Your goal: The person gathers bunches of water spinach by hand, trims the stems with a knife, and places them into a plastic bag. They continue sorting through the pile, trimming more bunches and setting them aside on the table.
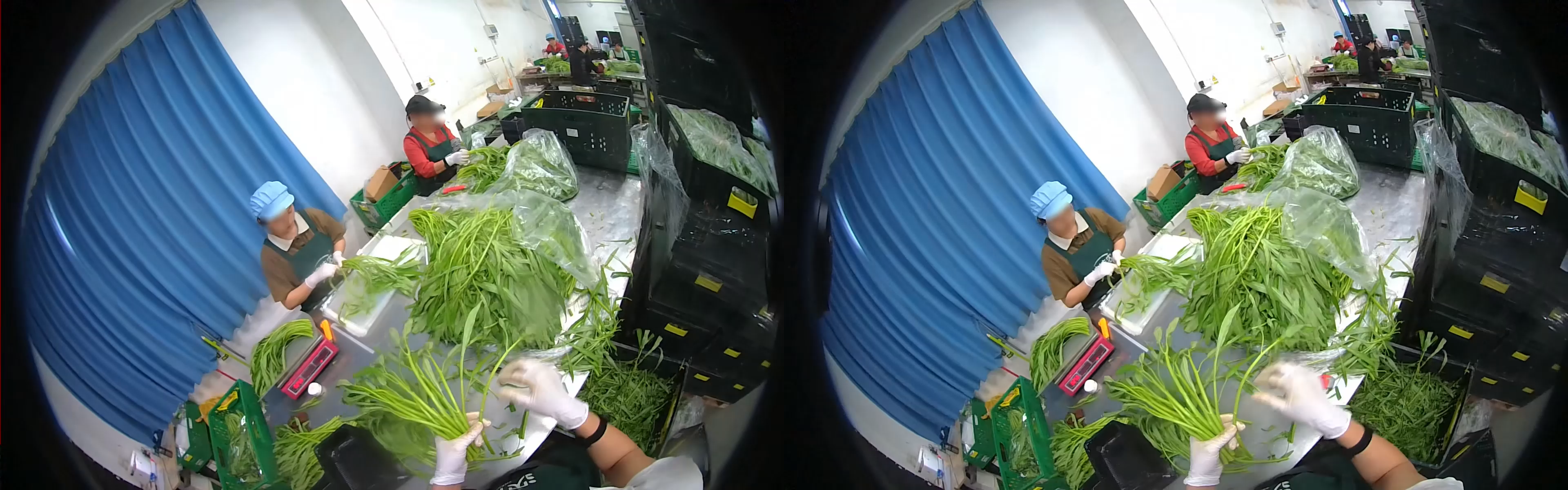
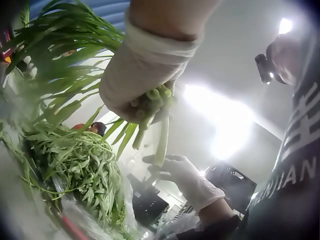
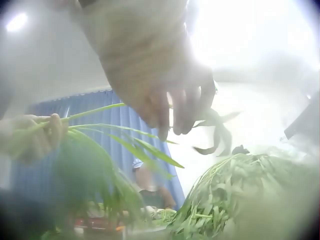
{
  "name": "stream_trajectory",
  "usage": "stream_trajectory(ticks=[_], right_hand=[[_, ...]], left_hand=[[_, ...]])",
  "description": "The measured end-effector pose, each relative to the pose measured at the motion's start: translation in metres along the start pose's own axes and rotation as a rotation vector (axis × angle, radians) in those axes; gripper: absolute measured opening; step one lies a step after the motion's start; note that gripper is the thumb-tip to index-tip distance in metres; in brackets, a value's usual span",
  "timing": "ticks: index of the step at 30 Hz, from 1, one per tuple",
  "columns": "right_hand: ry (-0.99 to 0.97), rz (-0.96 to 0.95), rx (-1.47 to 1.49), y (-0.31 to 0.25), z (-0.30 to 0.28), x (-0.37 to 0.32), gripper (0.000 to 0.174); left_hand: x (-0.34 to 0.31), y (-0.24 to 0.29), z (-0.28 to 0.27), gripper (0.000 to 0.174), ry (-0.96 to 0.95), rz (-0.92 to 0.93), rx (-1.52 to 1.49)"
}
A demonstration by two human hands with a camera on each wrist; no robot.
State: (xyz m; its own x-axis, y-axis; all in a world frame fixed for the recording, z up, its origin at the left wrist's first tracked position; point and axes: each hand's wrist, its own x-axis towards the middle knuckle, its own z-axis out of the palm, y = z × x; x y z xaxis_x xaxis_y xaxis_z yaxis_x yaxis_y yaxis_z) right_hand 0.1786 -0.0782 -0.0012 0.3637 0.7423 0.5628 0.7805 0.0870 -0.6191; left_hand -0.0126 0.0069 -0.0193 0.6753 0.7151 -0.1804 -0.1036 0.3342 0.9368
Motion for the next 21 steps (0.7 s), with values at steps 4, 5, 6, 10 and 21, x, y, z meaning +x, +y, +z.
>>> stream_trajectory(ticks=[4, 5, 6, 10, 21], right_hand=[[-0.02, 0.07, 0.166, -0.024, 0.022, -0.005, 0.019], [0.048, 0.019, 0.126, -0.023, 0.029, -0.003, 0.017], [0.043, 0.002, 0.291, -0.02, 0.037, 0.002, 0.017], [0.001, -0.201, -0.257, -0.026, 0.029, 0.008, 0.019], [-0.241, -0.095, -0.049, -0.042, 0.043, 0.012, 0.031]], left_hand=[[-0.002, -0.003, 0.008, 0.024, 0.003, 0.049, 0.045], [-0.002, -0.006, 0.005, 0.03, -0.023, 0.075, 0.076], [-0.003, -0.007, 0.002, 0.037, -0.048, 0.102, 0.108], [-0.008, -0.006, -0.007, 0.037, -0.108, -0.049, 0.02], [-0.004, -0.015, -0.016, 0.022, 0.024, 0.077, 0.228]])
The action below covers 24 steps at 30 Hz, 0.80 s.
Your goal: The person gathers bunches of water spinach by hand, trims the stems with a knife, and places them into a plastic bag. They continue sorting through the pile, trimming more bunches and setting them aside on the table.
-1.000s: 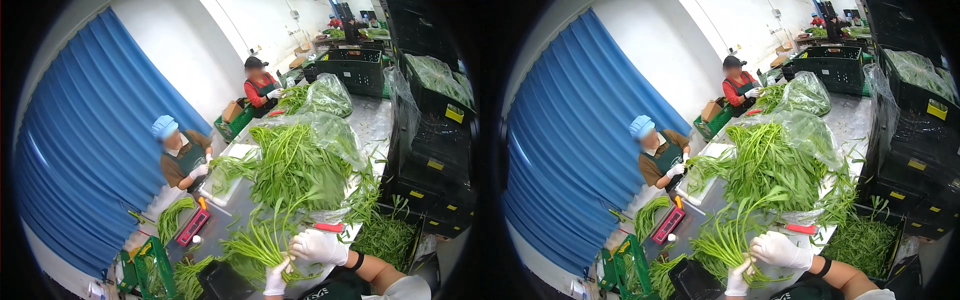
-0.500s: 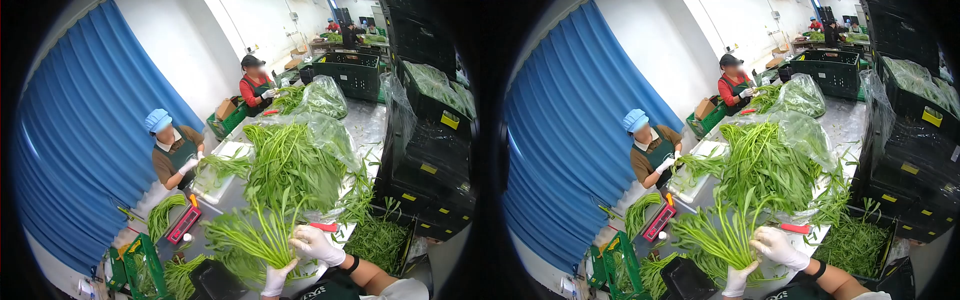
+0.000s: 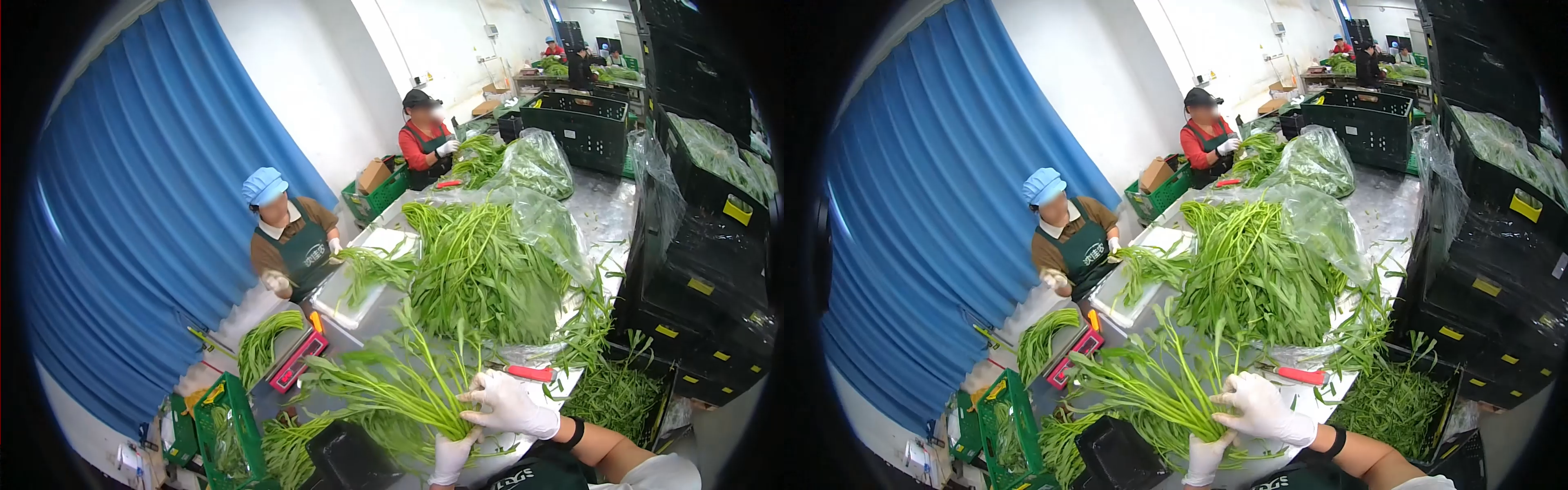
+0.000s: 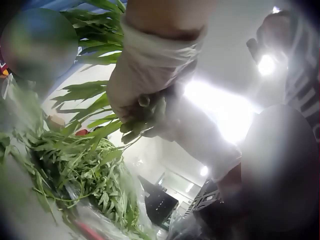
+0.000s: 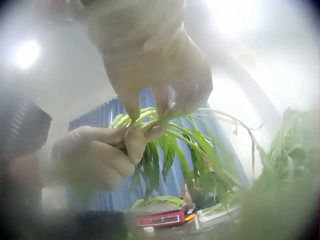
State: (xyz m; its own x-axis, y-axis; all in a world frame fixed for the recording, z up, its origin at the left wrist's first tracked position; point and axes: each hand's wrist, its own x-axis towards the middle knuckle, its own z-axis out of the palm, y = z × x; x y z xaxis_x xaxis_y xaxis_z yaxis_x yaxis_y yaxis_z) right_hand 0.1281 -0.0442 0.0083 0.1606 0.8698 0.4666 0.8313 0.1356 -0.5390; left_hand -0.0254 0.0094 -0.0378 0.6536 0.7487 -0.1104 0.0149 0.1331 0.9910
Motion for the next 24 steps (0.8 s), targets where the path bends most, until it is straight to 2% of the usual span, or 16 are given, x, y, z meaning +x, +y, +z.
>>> stream_trajectory(ticks=[2, 4, 7, 10, 12, 13, 15, 16, 18, 20, 22, 23, 24], right_hand=[[0.004, -0.01, 0.085, 0.006, 0.001, -0.001, 0.027], [-0.057, 0.061, 0.158, 0.01, -0.004, 0.001, 0.025], [-0.122, 0.065, 0.192, 0.021, -0.005, 0.0, 0.024], [-0.2, 0.076, 0.236, 0.023, -0.009, -0.001, 0.02], [-0.14, -0.03, -0.06, 0.017, -0.006, -0.004, 0.016], [-0.15, -0.028, -0.058, 0.013, -0.005, -0.005, 0.016], [0.02, -0.122, -0.352, 0.004, -0.001, -0.01, 0.017], [0.003, -0.119, -0.345, 0.013, 0.003, -0.01, 0.017], [0.617, -0.037, -0.155, 0.05, 0.004, 0.002, 0.019], [0.963, 0.423, 0.495, 0.058, -0.029, 0.013, 0.022], [1.309, 0.396, 1.031, 0.093, -0.061, 0.007, 0.025], [1.374, 0.454, 1.137, 0.093, -0.063, 0.01, 0.025], [1.435, 0.509, 1.245, 0.092, -0.062, 0.014, 0.026]], left_hand=[[0.0, -0.001, -0.001, 0.021, -0.007, 0.001, 0.009], [0.0, -0.004, -0.001, 0.02, -0.016, 0.006, 0.021], [-0.001, -0.009, -0.001, 0.02, -0.012, -0.056, 0.048], [-0.001, -0.009, 0.0, 0.019, -0.11, -0.07, 0.013], [-0.002, -0.009, 0.004, 0.009, -0.09, -0.029, -0.094], [-0.002, -0.005, 0.007, 0.009, -0.085, -0.036, -0.1], [-0.001, 0.007, 0.011, 0.009, 0.015, 0.02, -0.051], [-0.001, 0.007, 0.008, 0.009, 0.023, 0.004, -0.057], [0.001, 0.002, 0.003, 0.035, -0.186, -0.078, -0.184], [-0.005, 0.004, 0.0, 0.035, -0.176, -0.077, -0.191], [-0.007, 0.009, -0.006, 0.035, -0.065, -0.021, -0.158], [-0.007, 0.01, -0.008, 0.035, -0.056, -0.013, -0.156], [-0.007, 0.01, -0.01, 0.019, -0.024, -0.005, -0.113]])
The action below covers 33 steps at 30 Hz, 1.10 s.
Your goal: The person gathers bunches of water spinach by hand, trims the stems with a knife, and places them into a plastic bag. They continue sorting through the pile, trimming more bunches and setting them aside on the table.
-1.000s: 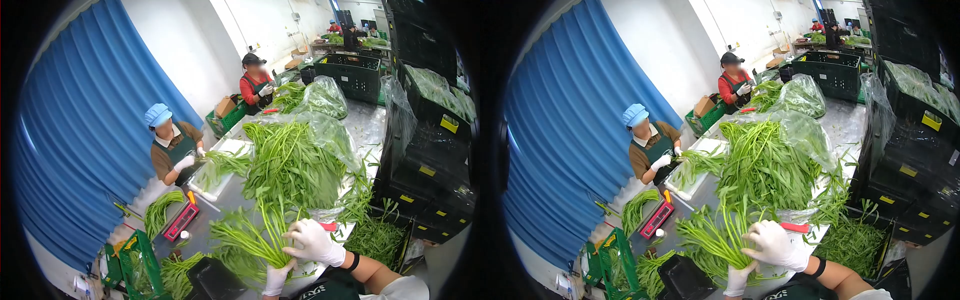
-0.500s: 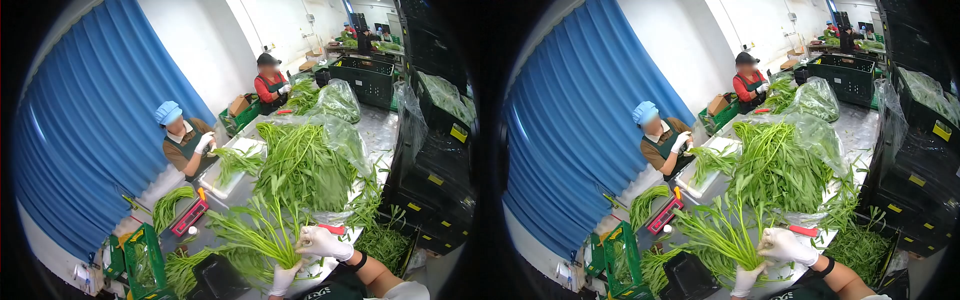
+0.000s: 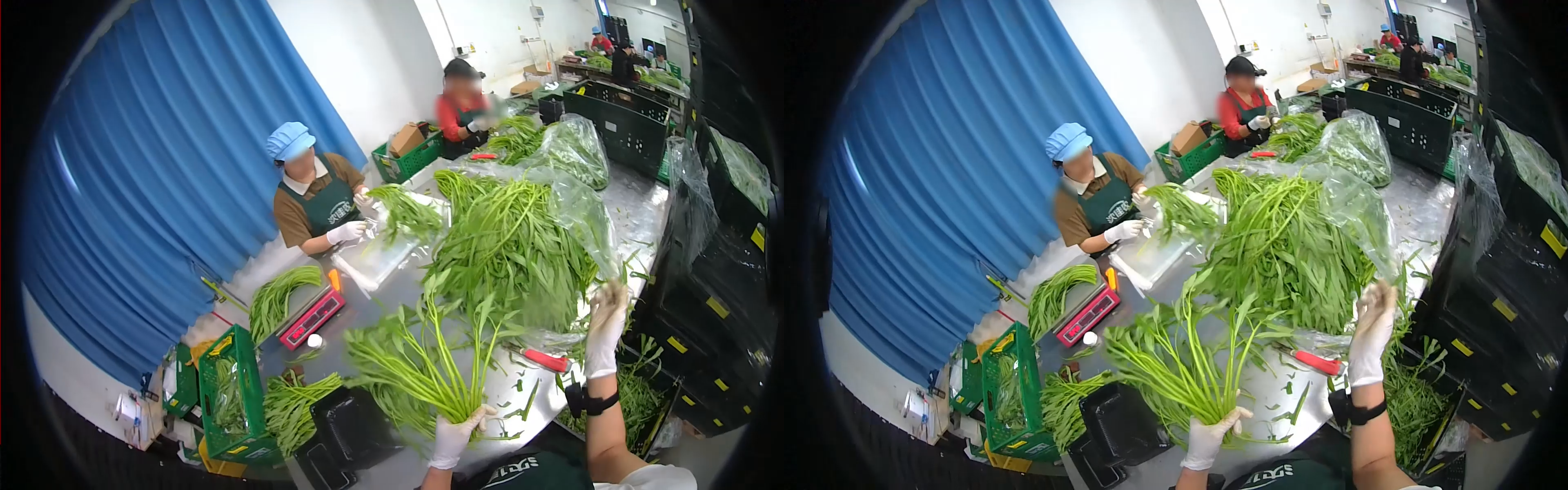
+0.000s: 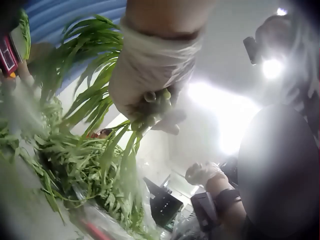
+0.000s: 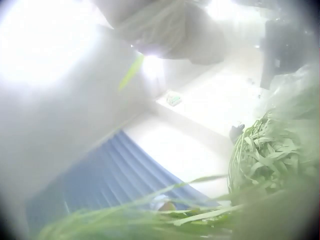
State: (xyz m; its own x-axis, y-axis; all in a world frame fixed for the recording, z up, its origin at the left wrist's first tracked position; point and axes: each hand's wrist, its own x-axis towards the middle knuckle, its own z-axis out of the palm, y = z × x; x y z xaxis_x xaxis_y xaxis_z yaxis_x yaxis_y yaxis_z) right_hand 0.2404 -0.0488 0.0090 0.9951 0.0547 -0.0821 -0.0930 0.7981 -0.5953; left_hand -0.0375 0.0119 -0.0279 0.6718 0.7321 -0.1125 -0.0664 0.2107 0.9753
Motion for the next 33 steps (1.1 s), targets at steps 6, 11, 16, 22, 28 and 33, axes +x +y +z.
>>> stream_trajectory(ticks=[6, 11, 16, 22, 28, 33], right_hand=[[-1.09, -0.134, -0.749, 0.022, 0.016, -0.087, 0.019], [-1.385, -0.781, -0.894, 0.025, 0.079, -0.117, 0.021], [-1.449, -0.949, -1.273, 0.036, 0.093, -0.134, 0.019], [-1.492, -0.722, -1.127, 0.04, 0.084, -0.115, 0.017], [-1.488, -0.865, -1.16, 0.032, 0.078, -0.107, 0.015], [-1.428, -1.086, -1.11, 0.042, 0.07, -0.098, 0.019]], left_hand=[[0.005, -0.013, -0.006, 0.013, 0.082, 0.034, 0.2], [0.004, -0.033, -0.014, 0.011, 0.156, 0.073, 0.223], [0.004, -0.03, -0.01, 0.01, 0.213, 0.11, 0.369], [0.006, -0.061, -0.024, 0.01, 0.296, 0.129, 0.51], [0.002, -0.066, -0.025, 0.011, 0.27, 0.14, 0.475], [0.001, -0.044, -0.016, 0.012, 0.152, 0.058, 0.297]])
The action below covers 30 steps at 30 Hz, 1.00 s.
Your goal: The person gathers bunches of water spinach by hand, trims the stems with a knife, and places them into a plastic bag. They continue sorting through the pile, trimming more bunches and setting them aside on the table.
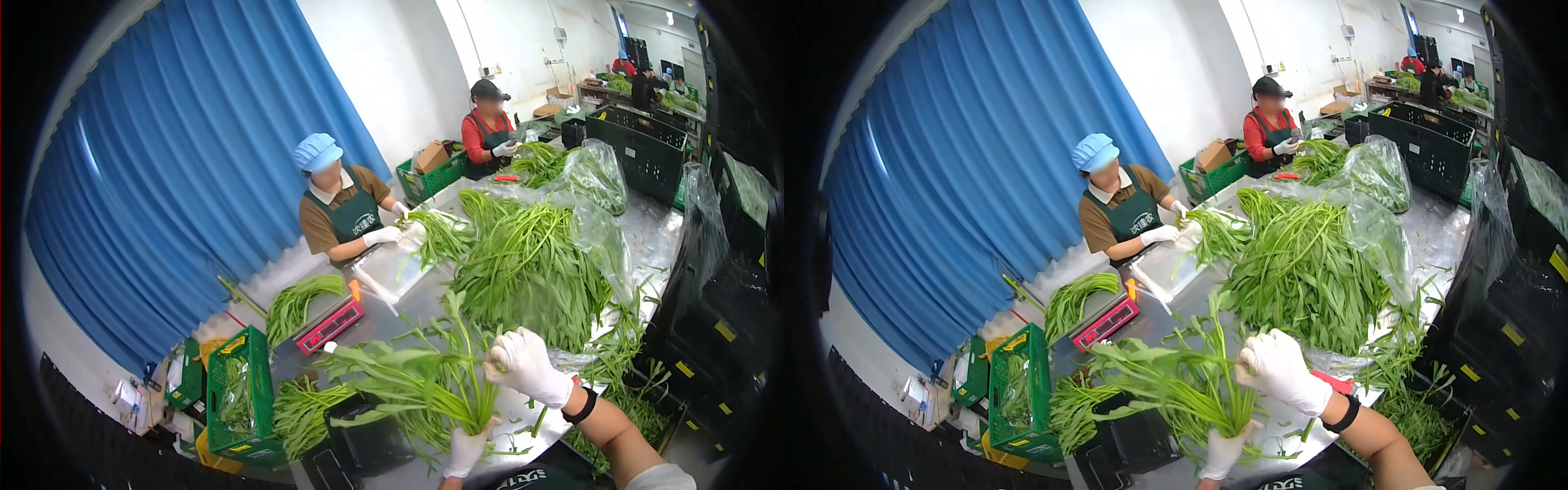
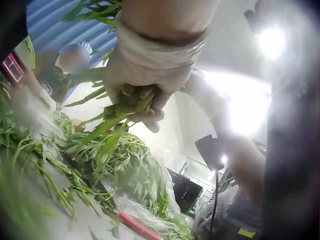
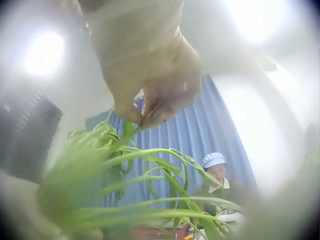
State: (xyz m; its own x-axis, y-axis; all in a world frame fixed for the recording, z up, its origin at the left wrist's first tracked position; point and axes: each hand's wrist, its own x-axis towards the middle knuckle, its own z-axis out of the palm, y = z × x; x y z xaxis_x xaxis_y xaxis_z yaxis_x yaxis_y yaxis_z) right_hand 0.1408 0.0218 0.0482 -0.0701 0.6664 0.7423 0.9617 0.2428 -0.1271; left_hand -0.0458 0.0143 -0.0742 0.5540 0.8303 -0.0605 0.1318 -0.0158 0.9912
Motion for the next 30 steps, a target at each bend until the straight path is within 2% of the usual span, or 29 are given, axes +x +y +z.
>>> stream_trajectory(ticks=[3, 4, 6, 7, 8, 9, 11, 12, 13, 14, 15, 17, 18, 20, 21, 22, 23, 24, 25, 27, 28, 30], right_hand=[[0.299, 0.11, 0.015, 0.016, -0.01, 0.005, 0.017], [0.469, 0.19, 0.145, 0.022, -0.019, 0.008, 0.014], [0.872, 0.652, 0.436, 0.045, -0.03, -0.008, 0.005], [1.083, 0.852, 0.623, 0.053, -0.046, -0.01, 0.009], [1.238, 0.787, 0.846, 0.072, -0.052, -0.022, 0.02], [1.296, 0.77, 0.987, 0.086, -0.044, -0.041, 0.024], [0.774, 0.894, 0.692, 0.082, 0.0, -0.072, 0.023], [0.267, 0.532, 0.208, 0.098, 0.046, -0.11, 0.018], [0.035, 0.297, 0.141, 0.076, 0.07, -0.115, 0.013], [-0.19, 0.839, 0.618, 0.042, 0.09, -0.121, 0.015], [-0.347, 0.734, 0.53, 0.03, 0.125, -0.141, 0.02], [-0.548, 0.554, 0.286, -0.001, 0.136, -0.134, 0.019], [-0.547, 0.555, 0.292, -0.006, 0.145, -0.14, 0.019], [-0.735, 0.452, -0.111, -0.012, 0.169, -0.15, 0.02], [-0.736, 0.451, -0.104, -0.011, 0.169, -0.153, 0.02], [-0.734, 0.556, 0.125, -0.005, 0.165, -0.159, 0.021], [-0.725, 0.656, 0.355, 0.002, 0.162, -0.163, 0.022], [-0.692, 0.982, 0.659, 0.011, 0.157, -0.161, 0.02], [-0.69, 0.976, 0.655, 0.016, 0.142, -0.147, 0.02], [-0.181, 1.209, 0.921, 0.016, 0.095, -0.12, 0.016], [-0.169, 1.209, 0.911, 0.013, 0.081, -0.116, 0.016], [0.031, 1.05, 0.846, 0.008, 0.055, -0.109, 0.012]], left_hand=[[0.0, 0.01, -0.002, 0.012, -0.093, -0.078, -0.105], [0.0, 0.013, -0.004, 0.012, -0.099, -0.088, -0.107], [-0.002, 0.019, -0.014, 0.009, -0.063, -0.02, -0.214], [-0.002, 0.028, -0.02, 0.014, 0.033, 0.02, -0.256], [-0.002, 0.039, -0.028, 0.025, 0.131, 0.061, -0.296], [-0.002, 0.045, -0.039, 0.035, 0.227, 0.121, -0.346], [-0.003, 0.068, -0.052, 0.049, 0.486, 0.197, -0.472], [0.0, 0.063, -0.065, 0.055, 0.526, 0.255, -0.471], [0.0, 0.065, -0.073, 0.057, 0.531, 0.268, -0.523], [0.003, 0.068, -0.078, 0.057, 0.492, 0.28, -0.615], [0.006, 0.069, -0.082, 0.056, 0.453, 0.292, -0.705], [0.003, 0.055, -0.093, 0.051, 0.384, 0.249, -0.781], [0.001, 0.048, -0.097, 0.046, 0.315, 0.207, -0.86], [-0.006, 0.037, -0.101, 0.04, 0.314, 0.17, -0.852], [-0.009, 0.035, -0.1, 0.034, 0.314, 0.137, -0.856], [-0.009, 0.036, -0.098, 0.026, 0.334, 0.094, -0.866], [-0.01, 0.036, -0.095, 0.026, 0.338, 0.097, -0.865], [-0.01, 0.036, -0.091, 0.024, 0.366, 0.027, -0.793], [-0.008, 0.036, -0.085, 0.022, 0.392, -0.042, -0.723], [0.002, 0.031, -0.068, 0.021, 0.408, -0.059, -0.606], [0.007, 0.028, -0.059, 0.022, 0.416, -0.058, -0.607], [0.018, 0.021, -0.039, 0.024, 0.391, -0.058, -0.598]])
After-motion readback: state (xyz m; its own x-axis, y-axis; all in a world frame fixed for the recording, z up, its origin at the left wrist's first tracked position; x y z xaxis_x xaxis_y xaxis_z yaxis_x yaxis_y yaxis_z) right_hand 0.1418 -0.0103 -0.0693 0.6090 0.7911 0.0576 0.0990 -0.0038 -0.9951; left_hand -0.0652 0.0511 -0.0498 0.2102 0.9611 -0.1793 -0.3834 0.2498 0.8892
